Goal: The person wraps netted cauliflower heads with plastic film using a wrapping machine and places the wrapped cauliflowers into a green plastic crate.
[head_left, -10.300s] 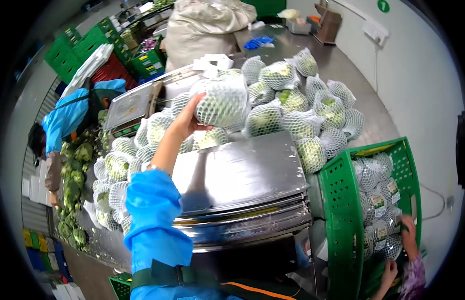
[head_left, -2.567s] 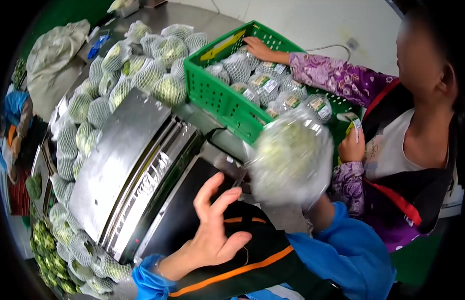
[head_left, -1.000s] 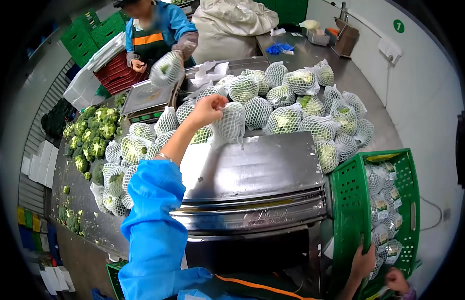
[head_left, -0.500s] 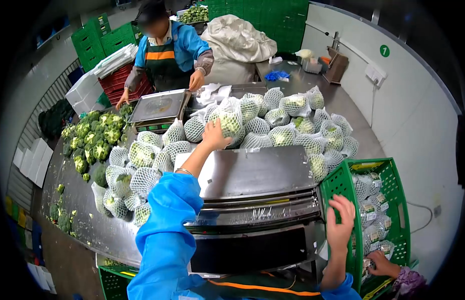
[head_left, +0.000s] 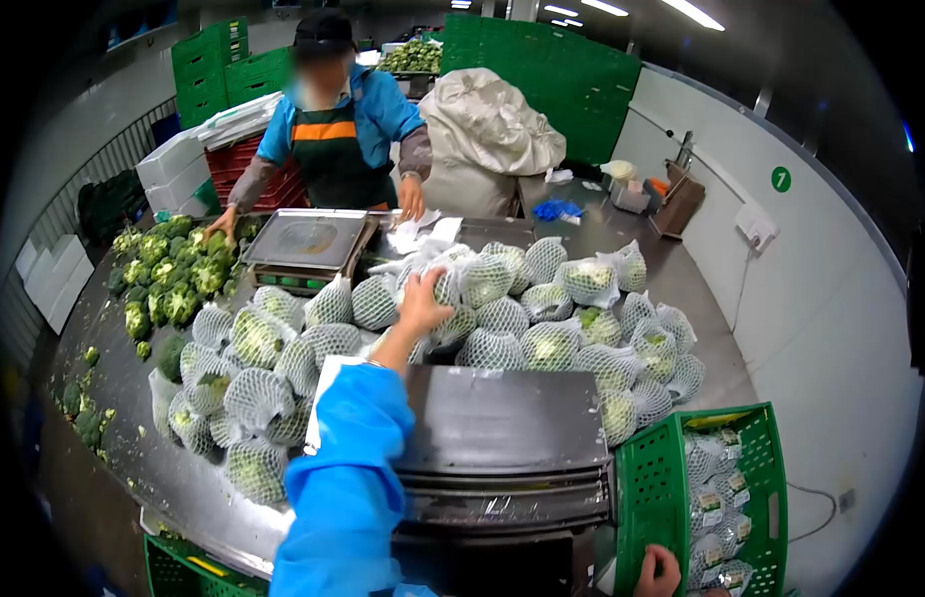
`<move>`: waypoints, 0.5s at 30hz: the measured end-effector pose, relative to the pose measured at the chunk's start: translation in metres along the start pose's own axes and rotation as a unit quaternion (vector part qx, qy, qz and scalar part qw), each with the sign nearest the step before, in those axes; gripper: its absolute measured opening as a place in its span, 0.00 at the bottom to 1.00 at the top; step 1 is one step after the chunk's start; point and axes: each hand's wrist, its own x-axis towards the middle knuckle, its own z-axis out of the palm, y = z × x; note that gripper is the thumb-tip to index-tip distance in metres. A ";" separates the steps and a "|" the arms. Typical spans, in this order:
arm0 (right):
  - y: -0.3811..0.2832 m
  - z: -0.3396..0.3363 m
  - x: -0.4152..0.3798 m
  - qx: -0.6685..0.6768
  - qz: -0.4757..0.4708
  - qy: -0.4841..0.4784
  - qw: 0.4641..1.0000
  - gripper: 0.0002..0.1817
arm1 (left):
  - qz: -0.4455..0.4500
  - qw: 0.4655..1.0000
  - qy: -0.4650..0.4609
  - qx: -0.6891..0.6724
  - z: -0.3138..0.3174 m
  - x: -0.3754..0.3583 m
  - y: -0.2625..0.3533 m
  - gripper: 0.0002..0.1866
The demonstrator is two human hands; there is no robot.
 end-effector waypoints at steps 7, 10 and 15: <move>-0.114 0.067 0.060 0.156 -0.282 -0.045 0.946 0.14 | 0.542 0.780 -0.101 0.295 -0.090 -0.160 0.083 0.30; -0.140 0.112 0.069 0.133 -0.352 -0.093 0.922 0.18 | 0.524 0.801 -0.131 0.257 -0.076 -0.214 0.083 0.31; -0.090 0.092 0.078 0.045 -0.230 -0.071 0.970 0.09 | 0.270 0.939 -0.076 0.202 -0.165 -0.285 0.083 0.31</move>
